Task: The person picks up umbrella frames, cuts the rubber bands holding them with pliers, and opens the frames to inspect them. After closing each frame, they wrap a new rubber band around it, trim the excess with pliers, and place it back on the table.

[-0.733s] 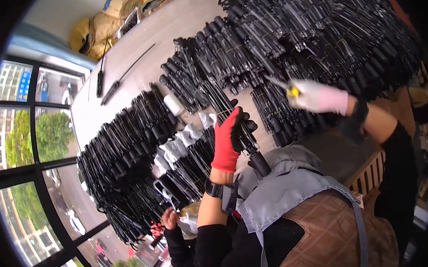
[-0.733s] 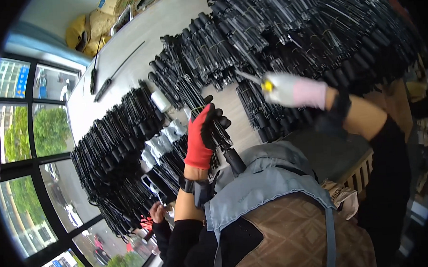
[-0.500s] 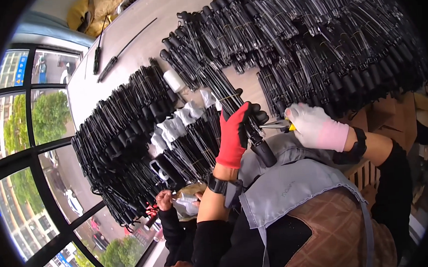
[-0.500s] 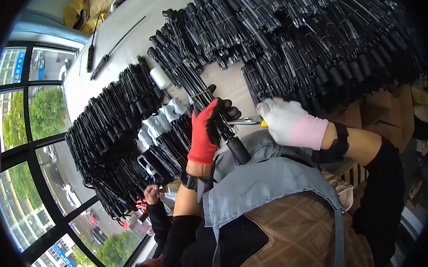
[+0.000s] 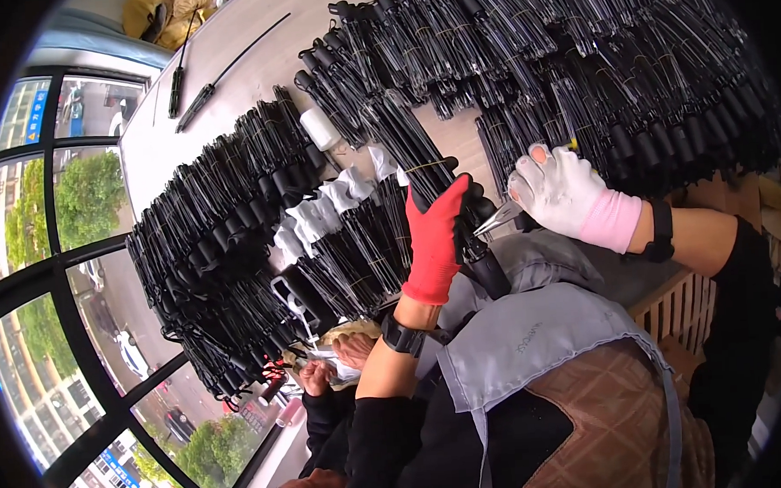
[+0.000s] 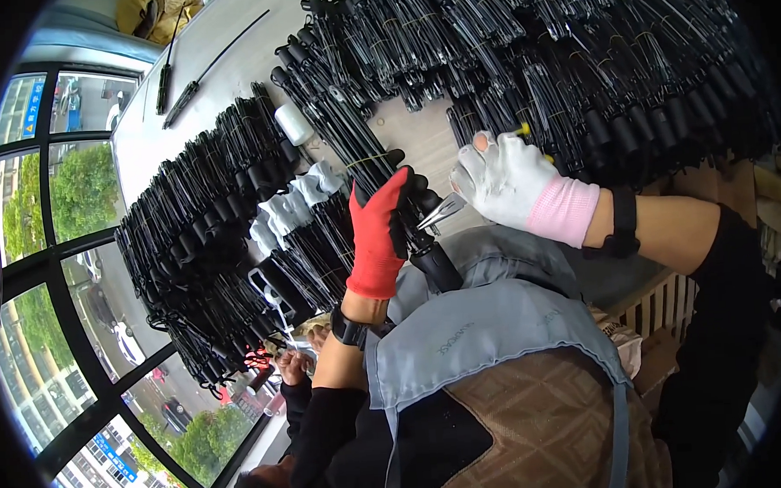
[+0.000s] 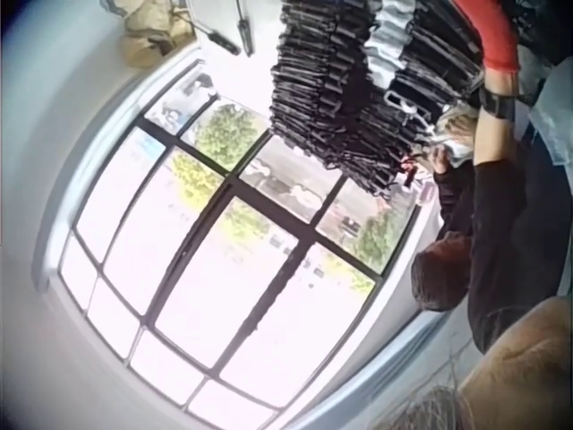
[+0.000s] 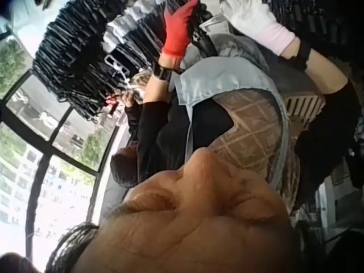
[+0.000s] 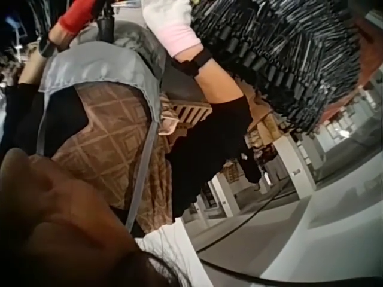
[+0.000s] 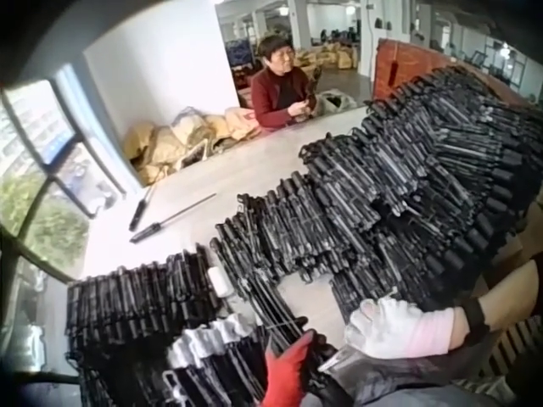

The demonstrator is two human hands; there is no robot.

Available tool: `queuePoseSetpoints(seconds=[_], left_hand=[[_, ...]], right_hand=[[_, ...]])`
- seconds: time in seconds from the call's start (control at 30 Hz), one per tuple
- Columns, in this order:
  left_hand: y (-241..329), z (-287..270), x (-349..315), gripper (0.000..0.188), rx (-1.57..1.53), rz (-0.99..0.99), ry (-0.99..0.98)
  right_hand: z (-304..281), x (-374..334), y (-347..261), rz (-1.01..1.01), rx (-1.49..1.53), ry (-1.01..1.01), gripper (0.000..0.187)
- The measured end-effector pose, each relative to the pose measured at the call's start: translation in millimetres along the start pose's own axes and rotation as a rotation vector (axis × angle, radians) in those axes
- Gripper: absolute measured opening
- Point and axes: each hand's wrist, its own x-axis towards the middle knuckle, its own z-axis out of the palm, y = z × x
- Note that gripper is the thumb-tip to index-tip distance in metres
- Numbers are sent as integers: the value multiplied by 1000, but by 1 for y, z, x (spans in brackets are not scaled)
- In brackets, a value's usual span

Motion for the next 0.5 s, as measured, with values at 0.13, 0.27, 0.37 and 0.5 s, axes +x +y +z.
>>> queuePoseSetpoints(seconds=[0.13,0.27,0.37,0.5], left_hand=[[-6,-5,0,36,-8,62,45],[-9,-14,3,34,-34,113,112],[-11,-17,0,32,-55,139,164],[-13,-21,-1,30,-87,154,208]], right_hand=[[-5,-7,-21,70,104,-341,22],[13,-11,-41,279,765,-459,25],[4,-6,-29,193,748,-379,26],[2,-22,-36,337,788,-339,32]])
